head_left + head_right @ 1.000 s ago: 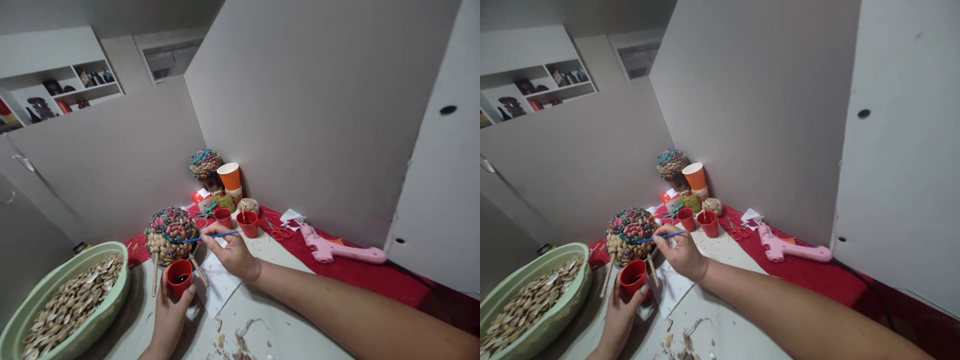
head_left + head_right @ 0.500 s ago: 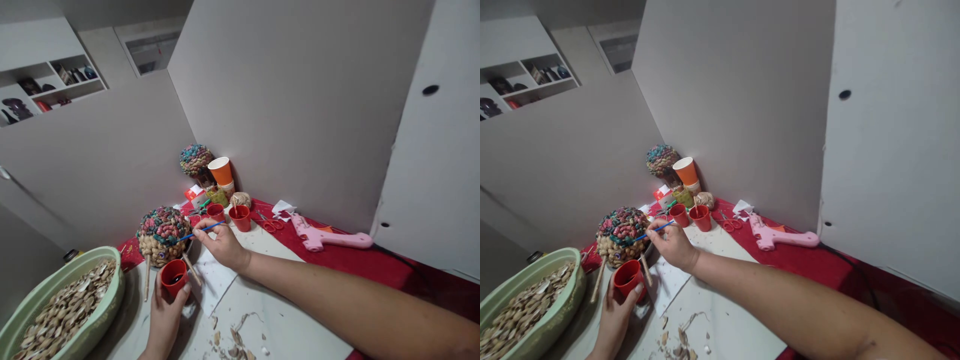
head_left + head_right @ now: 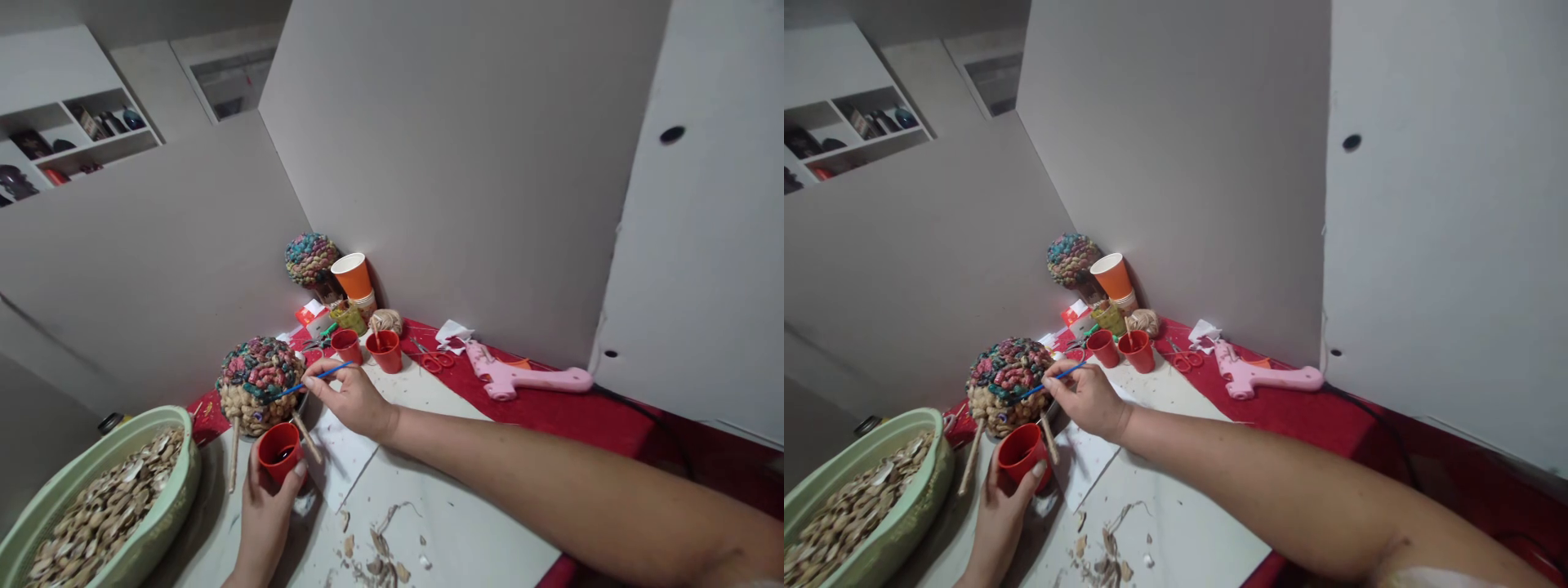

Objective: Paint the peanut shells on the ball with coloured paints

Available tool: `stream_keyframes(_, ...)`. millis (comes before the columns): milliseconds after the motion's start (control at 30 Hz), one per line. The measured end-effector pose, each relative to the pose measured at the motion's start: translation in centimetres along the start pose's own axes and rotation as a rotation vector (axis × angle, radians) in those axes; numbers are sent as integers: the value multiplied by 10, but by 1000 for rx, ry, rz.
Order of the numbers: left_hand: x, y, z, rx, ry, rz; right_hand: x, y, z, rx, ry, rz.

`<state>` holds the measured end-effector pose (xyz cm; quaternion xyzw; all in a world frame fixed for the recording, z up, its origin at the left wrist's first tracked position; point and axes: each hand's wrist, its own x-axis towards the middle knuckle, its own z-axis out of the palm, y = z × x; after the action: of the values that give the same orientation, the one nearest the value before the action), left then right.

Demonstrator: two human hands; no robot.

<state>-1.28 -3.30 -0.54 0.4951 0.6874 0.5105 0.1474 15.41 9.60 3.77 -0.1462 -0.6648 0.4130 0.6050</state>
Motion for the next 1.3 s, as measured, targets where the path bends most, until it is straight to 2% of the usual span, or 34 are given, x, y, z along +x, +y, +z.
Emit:
stream_keyframes(167,0,-1,0,-7,3,3,4,-5,-6,-18,9,-9)
stream_keyframes(333,0,-2,0,-16,-5,3,0,-11,-3,5,-22,-12)
stream_keyframes(667,-1,2,0,-30,-28,1,6,1,-7,-12,-40,5)
stream_keyframes(867,0,0,-1,-28,-35,-2,7,-3,-9,2,-20,2)
stream_keyframes(1100,1,0,1,-28,-30,-8,2,-3,-3,21,-60,-6)
stream_keyframes(1300,-1,7,1,-27,-35,-3,6,1,-7,2,-2,13)
